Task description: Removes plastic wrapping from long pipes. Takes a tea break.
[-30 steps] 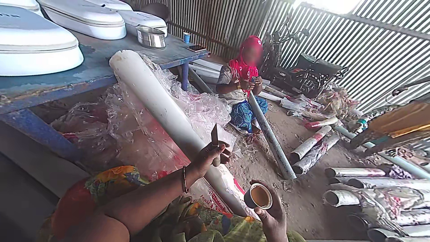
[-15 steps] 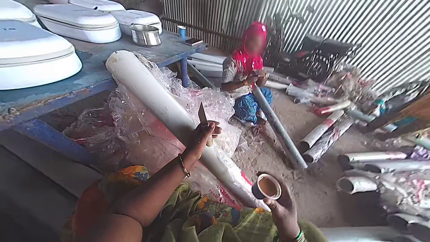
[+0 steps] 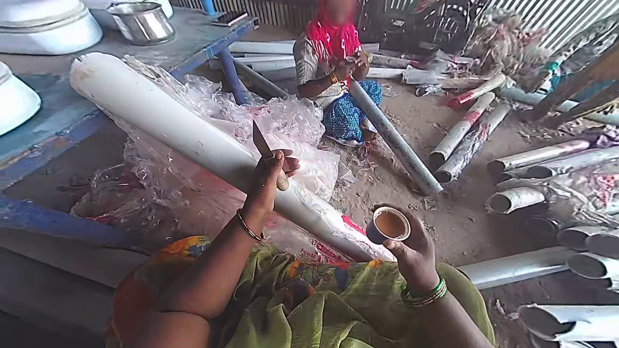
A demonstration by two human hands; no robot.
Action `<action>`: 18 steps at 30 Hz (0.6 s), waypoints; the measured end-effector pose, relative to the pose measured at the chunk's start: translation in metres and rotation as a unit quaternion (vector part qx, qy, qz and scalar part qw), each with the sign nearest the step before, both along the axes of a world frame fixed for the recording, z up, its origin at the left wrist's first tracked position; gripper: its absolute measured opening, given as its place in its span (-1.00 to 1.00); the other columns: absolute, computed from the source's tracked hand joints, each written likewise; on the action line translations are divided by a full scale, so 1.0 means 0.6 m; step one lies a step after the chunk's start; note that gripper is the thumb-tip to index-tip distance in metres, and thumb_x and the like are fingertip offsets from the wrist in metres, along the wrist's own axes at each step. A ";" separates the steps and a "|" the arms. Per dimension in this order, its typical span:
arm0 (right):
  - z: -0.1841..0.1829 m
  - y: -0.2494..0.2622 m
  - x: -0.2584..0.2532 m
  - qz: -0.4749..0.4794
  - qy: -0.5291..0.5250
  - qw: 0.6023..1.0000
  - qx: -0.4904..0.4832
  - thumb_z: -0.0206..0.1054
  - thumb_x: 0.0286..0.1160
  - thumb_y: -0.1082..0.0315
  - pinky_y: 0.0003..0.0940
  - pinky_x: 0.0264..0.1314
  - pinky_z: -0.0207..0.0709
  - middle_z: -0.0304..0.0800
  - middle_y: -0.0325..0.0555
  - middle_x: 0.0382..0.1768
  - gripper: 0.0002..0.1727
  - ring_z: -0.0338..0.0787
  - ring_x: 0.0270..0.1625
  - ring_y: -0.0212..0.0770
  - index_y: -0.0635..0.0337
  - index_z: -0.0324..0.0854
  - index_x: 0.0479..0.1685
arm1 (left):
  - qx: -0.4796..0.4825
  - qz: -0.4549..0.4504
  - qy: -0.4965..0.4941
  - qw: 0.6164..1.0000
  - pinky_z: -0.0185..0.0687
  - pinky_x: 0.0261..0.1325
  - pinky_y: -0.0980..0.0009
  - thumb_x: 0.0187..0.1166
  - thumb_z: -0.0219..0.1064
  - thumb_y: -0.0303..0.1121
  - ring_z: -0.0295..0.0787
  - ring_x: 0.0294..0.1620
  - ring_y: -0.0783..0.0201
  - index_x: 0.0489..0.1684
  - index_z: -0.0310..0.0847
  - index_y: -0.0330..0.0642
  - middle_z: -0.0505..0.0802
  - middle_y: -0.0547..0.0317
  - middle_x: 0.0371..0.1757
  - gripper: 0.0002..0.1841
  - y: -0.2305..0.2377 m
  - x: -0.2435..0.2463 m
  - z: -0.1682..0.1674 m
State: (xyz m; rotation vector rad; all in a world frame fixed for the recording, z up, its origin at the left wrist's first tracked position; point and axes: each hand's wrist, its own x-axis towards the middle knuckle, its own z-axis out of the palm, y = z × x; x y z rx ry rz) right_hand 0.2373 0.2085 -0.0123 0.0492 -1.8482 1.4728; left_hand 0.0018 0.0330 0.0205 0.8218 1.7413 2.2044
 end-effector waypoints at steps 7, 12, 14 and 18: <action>0.004 0.000 0.000 0.019 0.016 1.000 -0.004 0.49 0.38 -0.19 -0.45 0.48 0.59 0.75 -0.45 0.32 -0.33 0.70 0.39 -0.44 -0.05 0.59 0.42 | -0.001 0.005 0.000 1.000 0.73 0.27 0.39 0.86 -0.09 -0.19 0.87 0.00 0.36 0.29 0.49 -0.30 0.88 0.17 -0.06 -0.61 0.001 -0.001 -0.001; 0.002 0.000 0.001 0.021 0.017 1.000 -0.013 0.50 0.37 -0.18 -0.45 0.47 0.60 0.77 -0.44 0.31 -0.35 0.71 0.39 -0.43 -0.08 0.60 0.42 | 0.000 0.011 -0.002 1.000 0.74 0.25 0.41 0.87 -0.09 -0.24 0.88 -0.01 0.36 0.28 0.50 -0.32 0.89 0.15 -0.08 -0.63 0.001 0.004 0.001; 0.001 0.000 0.001 0.024 0.021 0.999 -0.017 0.52 0.36 -0.15 -0.46 0.45 0.61 0.78 -0.43 0.29 -0.34 0.72 0.36 -0.44 -0.02 0.60 0.41 | -0.003 0.011 0.003 1.000 0.74 0.24 0.43 0.87 -0.09 -0.24 0.87 -0.01 0.37 0.28 0.50 -0.34 0.88 0.16 -0.08 -0.62 0.001 0.006 0.003; 0.002 -0.002 0.003 0.014 0.017 1.000 -0.019 0.54 0.33 -0.15 -0.47 0.45 0.61 0.78 -0.42 0.29 -0.32 0.72 0.36 -0.44 0.01 0.60 0.40 | 0.001 0.017 -0.006 1.000 0.74 0.24 0.43 0.87 -0.08 -0.27 0.87 -0.03 0.37 0.29 0.49 -0.36 0.88 0.13 -0.11 -0.64 0.003 0.007 0.005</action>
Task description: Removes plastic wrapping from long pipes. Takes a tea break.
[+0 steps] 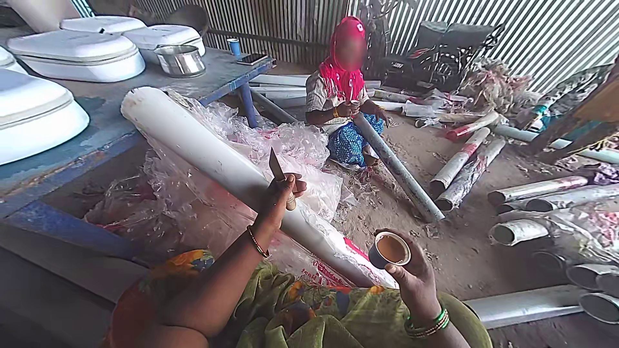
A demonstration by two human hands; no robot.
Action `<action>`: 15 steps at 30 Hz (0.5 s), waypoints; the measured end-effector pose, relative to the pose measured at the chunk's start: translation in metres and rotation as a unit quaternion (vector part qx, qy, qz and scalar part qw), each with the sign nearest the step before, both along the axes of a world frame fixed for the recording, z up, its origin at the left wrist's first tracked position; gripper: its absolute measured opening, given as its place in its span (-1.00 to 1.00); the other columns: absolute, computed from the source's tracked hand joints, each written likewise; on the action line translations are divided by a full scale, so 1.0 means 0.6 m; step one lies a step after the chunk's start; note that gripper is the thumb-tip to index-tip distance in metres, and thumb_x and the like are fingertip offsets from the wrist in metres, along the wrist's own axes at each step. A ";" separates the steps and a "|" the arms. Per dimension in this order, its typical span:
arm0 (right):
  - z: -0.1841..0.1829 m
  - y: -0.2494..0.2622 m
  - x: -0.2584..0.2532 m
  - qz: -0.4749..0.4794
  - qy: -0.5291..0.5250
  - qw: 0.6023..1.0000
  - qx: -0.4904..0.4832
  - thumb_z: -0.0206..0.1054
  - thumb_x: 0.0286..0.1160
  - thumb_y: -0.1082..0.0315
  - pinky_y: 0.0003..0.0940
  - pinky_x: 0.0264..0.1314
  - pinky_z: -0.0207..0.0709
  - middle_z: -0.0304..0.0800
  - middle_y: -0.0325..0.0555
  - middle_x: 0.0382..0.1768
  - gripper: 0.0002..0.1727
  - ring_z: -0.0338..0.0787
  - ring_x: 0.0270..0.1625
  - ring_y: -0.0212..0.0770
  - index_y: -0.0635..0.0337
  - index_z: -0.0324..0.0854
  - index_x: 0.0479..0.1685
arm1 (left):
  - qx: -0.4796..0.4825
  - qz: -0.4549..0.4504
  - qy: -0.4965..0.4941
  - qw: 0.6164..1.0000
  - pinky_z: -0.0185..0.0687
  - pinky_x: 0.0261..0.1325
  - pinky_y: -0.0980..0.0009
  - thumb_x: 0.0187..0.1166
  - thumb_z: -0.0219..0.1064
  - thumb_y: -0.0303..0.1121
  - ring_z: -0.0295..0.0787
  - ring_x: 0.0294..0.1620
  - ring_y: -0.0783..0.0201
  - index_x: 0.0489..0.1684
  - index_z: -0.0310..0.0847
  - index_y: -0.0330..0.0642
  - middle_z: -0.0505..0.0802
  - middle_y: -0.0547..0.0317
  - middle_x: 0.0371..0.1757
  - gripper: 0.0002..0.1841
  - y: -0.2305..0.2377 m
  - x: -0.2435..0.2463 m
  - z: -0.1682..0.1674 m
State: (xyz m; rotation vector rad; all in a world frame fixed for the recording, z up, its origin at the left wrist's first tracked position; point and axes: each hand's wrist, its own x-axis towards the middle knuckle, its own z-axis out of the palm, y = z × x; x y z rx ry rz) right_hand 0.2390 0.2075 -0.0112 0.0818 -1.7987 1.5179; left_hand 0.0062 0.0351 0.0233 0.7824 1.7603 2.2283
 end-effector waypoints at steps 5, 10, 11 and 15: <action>-0.003 0.003 0.000 -0.002 -0.002 1.000 0.005 0.53 0.34 -0.17 -0.47 0.44 0.61 0.78 -0.40 0.29 -0.31 0.72 0.36 -0.44 0.02 0.60 0.40 | -0.008 0.001 -0.001 1.000 0.73 0.26 0.43 0.87 -0.07 -0.28 0.87 -0.02 0.38 0.27 0.51 -0.34 0.89 0.14 -0.10 -0.65 -0.002 0.001 0.001; -0.004 0.002 0.000 0.001 0.003 1.000 0.001 0.54 0.33 -0.16 -0.47 0.46 0.60 0.78 -0.41 0.29 -0.32 0.72 0.36 -0.44 -0.01 0.61 0.40 | -0.009 0.001 0.000 1.000 0.74 0.24 0.43 0.87 -0.08 -0.31 0.88 -0.03 0.36 0.27 0.51 -0.36 0.89 0.13 -0.11 -0.66 0.000 0.001 0.001; -0.003 0.002 0.001 0.002 0.004 1.000 0.003 0.53 0.33 -0.15 -0.47 0.45 0.61 0.78 -0.43 0.29 -0.34 0.72 0.36 -0.45 -0.05 0.61 0.41 | -0.009 0.000 0.000 1.000 0.74 0.24 0.43 0.87 -0.08 -0.31 0.88 -0.03 0.36 0.27 0.52 -0.36 0.89 0.13 -0.11 -0.66 0.002 0.002 0.001; -0.003 0.000 -0.003 0.014 0.002 1.000 0.001 0.53 0.34 -0.16 -0.49 0.44 0.61 0.78 -0.48 0.29 -0.38 0.72 0.36 -0.45 -0.19 0.63 0.41 | -0.013 0.012 -0.007 1.000 0.73 0.22 0.44 0.87 -0.08 -0.34 0.86 -0.05 0.39 0.28 0.51 -0.44 0.87 0.07 -0.11 -0.64 -0.002 0.004 0.005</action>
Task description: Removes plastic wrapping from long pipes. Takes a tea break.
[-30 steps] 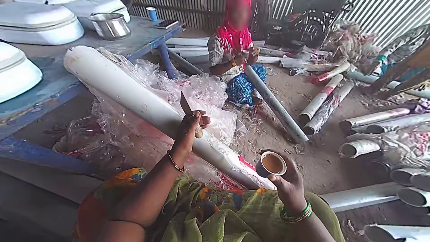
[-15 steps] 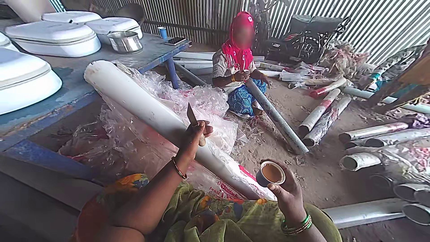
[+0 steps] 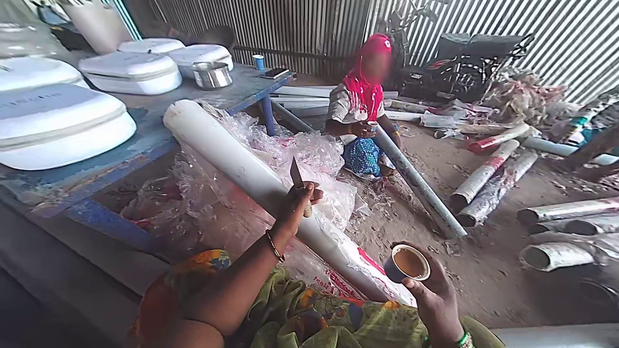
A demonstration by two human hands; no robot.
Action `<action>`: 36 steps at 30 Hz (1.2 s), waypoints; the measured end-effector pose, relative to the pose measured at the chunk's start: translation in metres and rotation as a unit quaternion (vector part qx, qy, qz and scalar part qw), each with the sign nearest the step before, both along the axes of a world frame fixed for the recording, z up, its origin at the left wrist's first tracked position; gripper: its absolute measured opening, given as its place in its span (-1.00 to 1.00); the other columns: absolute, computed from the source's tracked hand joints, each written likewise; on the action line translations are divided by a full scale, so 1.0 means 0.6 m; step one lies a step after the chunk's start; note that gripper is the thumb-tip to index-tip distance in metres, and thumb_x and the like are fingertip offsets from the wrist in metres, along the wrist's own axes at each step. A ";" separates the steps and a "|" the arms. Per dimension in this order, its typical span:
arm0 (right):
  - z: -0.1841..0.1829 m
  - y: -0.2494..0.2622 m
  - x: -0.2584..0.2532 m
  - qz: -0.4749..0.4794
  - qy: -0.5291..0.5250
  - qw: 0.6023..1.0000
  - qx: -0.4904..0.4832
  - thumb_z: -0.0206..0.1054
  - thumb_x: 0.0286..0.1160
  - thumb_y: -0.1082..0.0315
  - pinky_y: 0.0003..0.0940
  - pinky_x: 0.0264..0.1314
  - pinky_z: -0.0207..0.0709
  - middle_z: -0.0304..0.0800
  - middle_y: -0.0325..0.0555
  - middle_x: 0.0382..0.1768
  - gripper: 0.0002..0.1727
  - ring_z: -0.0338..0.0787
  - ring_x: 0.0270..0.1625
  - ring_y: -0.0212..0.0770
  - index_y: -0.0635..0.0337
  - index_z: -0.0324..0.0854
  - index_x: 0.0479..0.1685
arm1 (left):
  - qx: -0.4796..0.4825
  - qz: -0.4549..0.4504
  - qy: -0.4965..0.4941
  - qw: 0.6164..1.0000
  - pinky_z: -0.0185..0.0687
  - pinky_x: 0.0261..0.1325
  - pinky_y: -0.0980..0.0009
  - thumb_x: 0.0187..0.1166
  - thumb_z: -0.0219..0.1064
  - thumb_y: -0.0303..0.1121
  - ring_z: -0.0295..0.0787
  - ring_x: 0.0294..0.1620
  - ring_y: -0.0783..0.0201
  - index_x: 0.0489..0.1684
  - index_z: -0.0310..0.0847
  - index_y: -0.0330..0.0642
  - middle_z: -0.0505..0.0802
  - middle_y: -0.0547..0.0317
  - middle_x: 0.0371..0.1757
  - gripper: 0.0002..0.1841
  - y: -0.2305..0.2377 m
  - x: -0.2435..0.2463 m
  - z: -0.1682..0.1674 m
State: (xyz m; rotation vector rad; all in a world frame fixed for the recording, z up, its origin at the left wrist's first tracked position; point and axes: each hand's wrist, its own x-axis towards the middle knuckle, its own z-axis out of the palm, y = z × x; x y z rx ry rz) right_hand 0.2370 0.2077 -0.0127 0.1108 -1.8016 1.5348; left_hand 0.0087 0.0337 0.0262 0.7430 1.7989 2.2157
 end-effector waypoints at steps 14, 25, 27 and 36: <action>0.000 0.002 0.008 -0.027 -0.014 0.999 -0.016 0.55 0.29 -0.17 -0.47 0.43 0.61 0.78 -0.36 0.27 -0.22 0.73 0.31 -0.48 0.19 0.55 0.40 | -0.011 0.003 0.002 1.000 0.74 0.21 0.47 0.87 -0.13 -0.37 0.87 -0.06 0.39 0.28 0.46 -0.48 0.87 0.07 -0.13 -0.64 0.006 -0.002 0.003; 0.006 0.001 0.016 -0.024 0.002 1.000 -0.008 0.53 0.33 -0.13 -0.49 0.44 0.61 0.78 -0.42 0.28 -0.27 0.72 0.33 -0.50 0.15 0.56 0.40 | -0.018 0.008 -0.002 1.000 0.72 0.21 0.49 0.88 -0.08 -0.36 0.86 -0.05 0.42 0.30 0.48 -0.43 0.87 0.09 -0.11 -0.66 0.005 -0.003 -0.002; 0.006 0.001 0.016 -0.024 0.004 1.000 -0.004 0.53 0.34 -0.14 -0.49 0.45 0.60 0.77 -0.44 0.28 -0.28 0.71 0.34 -0.51 0.11 0.56 0.40 | -0.018 0.008 -0.003 1.000 0.72 0.21 0.49 0.89 -0.08 -0.35 0.86 -0.05 0.41 0.30 0.49 -0.43 0.87 0.08 -0.09 -0.66 0.005 -0.003 -0.003; 0.008 -0.003 0.018 -0.028 -0.001 1.000 -0.009 0.55 0.31 -0.13 -0.45 0.42 0.64 0.78 -0.36 0.28 -0.25 0.73 0.32 -0.48 0.18 0.58 0.40 | -0.027 0.017 0.020 0.999 0.73 0.19 0.44 0.85 -0.05 -0.30 0.85 -0.06 0.40 0.26 0.50 -0.40 0.87 0.13 -0.13 -0.65 0.004 -0.003 -0.006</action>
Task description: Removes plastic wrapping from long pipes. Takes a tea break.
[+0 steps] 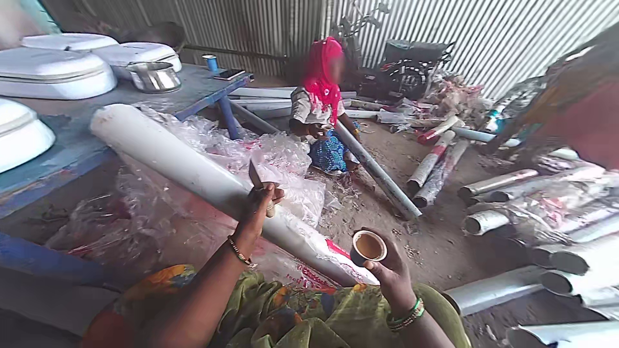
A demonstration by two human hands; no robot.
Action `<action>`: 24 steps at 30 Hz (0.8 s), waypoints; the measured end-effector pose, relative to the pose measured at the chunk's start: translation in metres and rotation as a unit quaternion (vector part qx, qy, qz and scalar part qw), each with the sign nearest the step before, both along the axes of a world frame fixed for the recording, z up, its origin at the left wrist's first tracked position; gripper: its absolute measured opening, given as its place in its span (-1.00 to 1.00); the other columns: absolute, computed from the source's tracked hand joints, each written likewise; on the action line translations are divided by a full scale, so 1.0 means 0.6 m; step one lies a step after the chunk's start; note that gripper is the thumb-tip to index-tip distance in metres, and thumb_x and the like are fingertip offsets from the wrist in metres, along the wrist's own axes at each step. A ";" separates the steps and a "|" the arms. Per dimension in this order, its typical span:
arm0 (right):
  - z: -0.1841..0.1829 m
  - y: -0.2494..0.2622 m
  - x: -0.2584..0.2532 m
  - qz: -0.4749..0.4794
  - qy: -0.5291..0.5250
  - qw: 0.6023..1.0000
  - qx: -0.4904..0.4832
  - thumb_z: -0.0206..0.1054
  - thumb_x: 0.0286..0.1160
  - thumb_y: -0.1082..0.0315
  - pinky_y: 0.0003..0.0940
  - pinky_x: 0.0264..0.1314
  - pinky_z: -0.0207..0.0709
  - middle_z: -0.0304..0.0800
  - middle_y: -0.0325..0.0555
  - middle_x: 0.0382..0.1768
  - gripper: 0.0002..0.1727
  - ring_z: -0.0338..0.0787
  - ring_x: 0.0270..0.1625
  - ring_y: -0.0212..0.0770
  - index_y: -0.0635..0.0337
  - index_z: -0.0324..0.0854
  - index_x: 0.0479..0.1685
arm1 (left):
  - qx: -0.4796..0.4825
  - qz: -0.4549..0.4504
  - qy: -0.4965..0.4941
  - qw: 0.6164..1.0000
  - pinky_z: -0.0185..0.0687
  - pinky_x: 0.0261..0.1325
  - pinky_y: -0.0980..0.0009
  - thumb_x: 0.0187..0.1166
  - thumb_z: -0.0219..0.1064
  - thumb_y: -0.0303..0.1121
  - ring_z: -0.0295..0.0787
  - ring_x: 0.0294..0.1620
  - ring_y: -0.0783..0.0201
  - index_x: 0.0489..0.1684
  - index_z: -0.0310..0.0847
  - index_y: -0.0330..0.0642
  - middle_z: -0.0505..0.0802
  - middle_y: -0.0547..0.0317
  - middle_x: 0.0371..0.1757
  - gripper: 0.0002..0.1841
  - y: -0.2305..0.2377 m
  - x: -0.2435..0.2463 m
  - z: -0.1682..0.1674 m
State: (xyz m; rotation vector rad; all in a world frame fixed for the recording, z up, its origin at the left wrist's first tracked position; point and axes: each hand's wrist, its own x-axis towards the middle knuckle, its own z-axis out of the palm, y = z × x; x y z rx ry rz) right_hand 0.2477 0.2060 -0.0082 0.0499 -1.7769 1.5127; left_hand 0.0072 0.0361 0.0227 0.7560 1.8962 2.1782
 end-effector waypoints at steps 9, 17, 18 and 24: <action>0.009 -0.003 0.003 0.013 -0.005 1.000 -0.005 0.56 0.33 -0.02 -0.50 0.48 0.55 0.71 -0.06 0.32 -0.14 0.68 0.35 -0.51 0.61 0.44 0.38 | 0.027 -0.016 0.035 0.999 0.78 0.23 0.46 0.82 -0.10 -0.27 0.91 -0.08 0.44 0.18 0.49 -0.27 0.91 0.36 -0.22 -0.68 0.004 -0.013 -0.017; 0.009 -0.005 0.004 0.007 -0.011 1.000 0.000 0.55 0.32 -0.04 -0.52 0.49 0.52 0.69 0.03 0.33 -0.11 0.66 0.36 -0.50 0.66 0.43 0.37 | 0.029 -0.017 0.023 0.999 0.78 0.19 0.49 0.81 -0.09 -0.27 0.90 -0.11 0.47 0.18 0.49 -0.26 0.90 0.39 -0.24 -0.68 0.004 -0.013 -0.015; 0.010 -0.005 0.004 0.007 -0.012 1.000 0.002 0.55 0.32 -0.03 -0.53 0.49 0.52 0.69 0.03 0.33 -0.11 0.66 0.35 -0.51 0.66 0.42 0.37 | 0.030 -0.017 0.023 0.999 0.78 0.20 0.48 0.82 -0.09 -0.27 0.90 -0.11 0.47 0.18 0.48 -0.27 0.90 0.39 -0.24 -0.68 0.004 -0.012 -0.015; 0.012 -0.007 0.005 0.009 -0.016 1.000 -0.007 0.55 0.32 -0.02 -0.55 0.50 0.49 0.67 0.03 0.35 -0.11 0.64 0.38 -0.52 0.67 0.42 0.38 | 0.027 -0.016 0.019 0.999 0.78 0.19 0.51 0.82 -0.11 -0.28 0.90 -0.10 0.48 0.16 0.48 -0.27 0.89 0.38 -0.25 -0.69 0.005 -0.010 -0.014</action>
